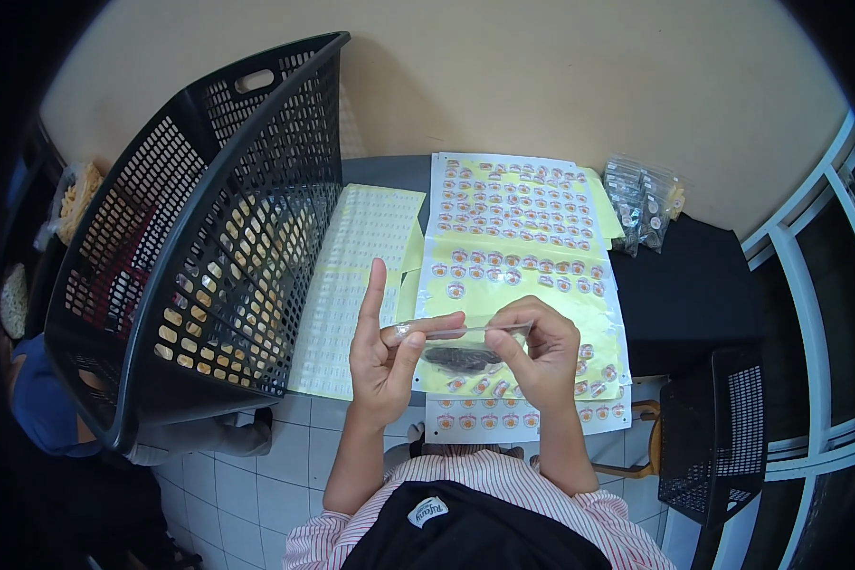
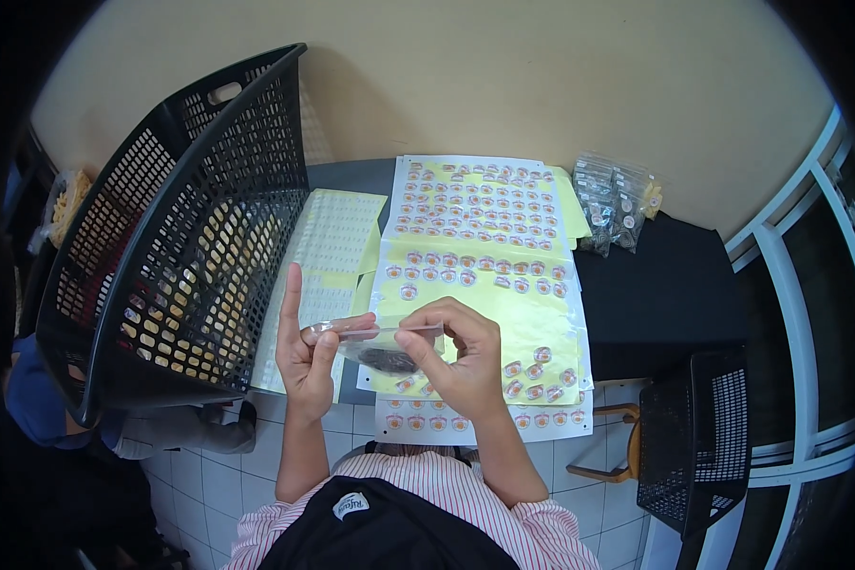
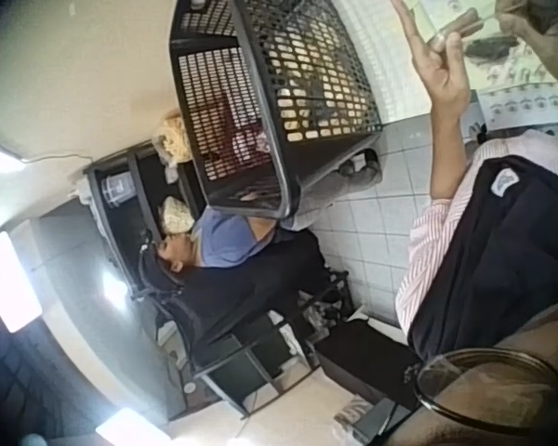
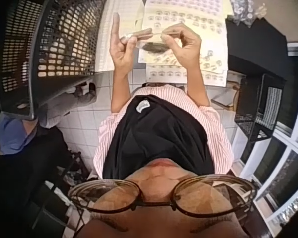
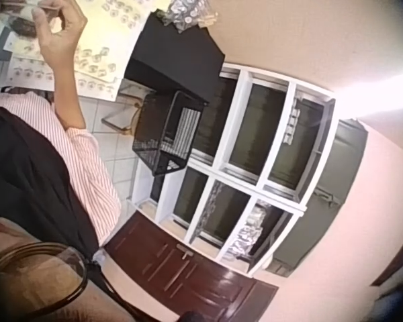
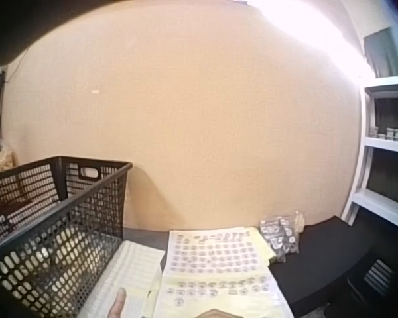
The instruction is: Applying circular stickers to small plastic bags containing snack items and placing the finished bags into a large black laundry-style basket.
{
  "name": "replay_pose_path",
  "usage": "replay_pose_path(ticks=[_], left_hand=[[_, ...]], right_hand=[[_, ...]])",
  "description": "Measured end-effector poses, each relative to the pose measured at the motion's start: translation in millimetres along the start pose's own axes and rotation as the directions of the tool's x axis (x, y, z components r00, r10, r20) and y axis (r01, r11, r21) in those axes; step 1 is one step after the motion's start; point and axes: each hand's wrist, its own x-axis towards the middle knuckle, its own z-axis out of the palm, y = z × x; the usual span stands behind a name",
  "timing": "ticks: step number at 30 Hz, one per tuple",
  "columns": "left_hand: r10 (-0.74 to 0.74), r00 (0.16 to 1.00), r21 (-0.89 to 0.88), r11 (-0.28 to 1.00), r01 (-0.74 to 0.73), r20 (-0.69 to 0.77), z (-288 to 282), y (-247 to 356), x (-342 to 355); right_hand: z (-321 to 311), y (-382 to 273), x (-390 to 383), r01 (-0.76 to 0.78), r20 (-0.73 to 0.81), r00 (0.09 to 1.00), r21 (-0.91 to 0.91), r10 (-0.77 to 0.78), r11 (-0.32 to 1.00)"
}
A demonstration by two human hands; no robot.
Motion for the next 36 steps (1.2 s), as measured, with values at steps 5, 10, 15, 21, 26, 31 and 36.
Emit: replay_pose_path(ticks=[5,10,15,21,26,31,36], left_hand=[[-0.002,1.0,0.078,0.997,0.002,-0.002,4,-2,3],[-0.073,0.994,0.105,0.991,0.082,-0.086,10,-6,1],[-0.058,0.993,0.123,0.99,0.07,-0.101,9,-7,-3],[0.011,0.988,0.229,0.973,0.024,-0.152,7,0,-13],[0.043,0.988,0.215,0.977,-0.01,-0.148,2,5,-19],[0.05,0.997,0.045,0.998,-0.048,-0.052,-11,1,-23],[-0.04,0.925,0.211,0.976,-0.043,0.377,-40,-1,-35]], right_hand=[[2,0,-5,-0.085,0.03,0.996,0.013,0.085,0.996],[8,3,-8,0.013,0.003,1.0,-0.074,-0.013,0.997],[14,6,-9,0.065,0.044,0.997,-0.102,-0.061,0.993],[24,3,-16,0.161,0.007,0.987,-0.16,-0.162,0.974],[30,1,-20,0.195,0.017,0.981,-0.126,-0.195,0.973],[34,-2,-26,0.214,0.041,0.976,-0.054,-0.212,0.975],[40,-6,-41,0.278,0.089,0.954,0.083,-0.285,0.957]])
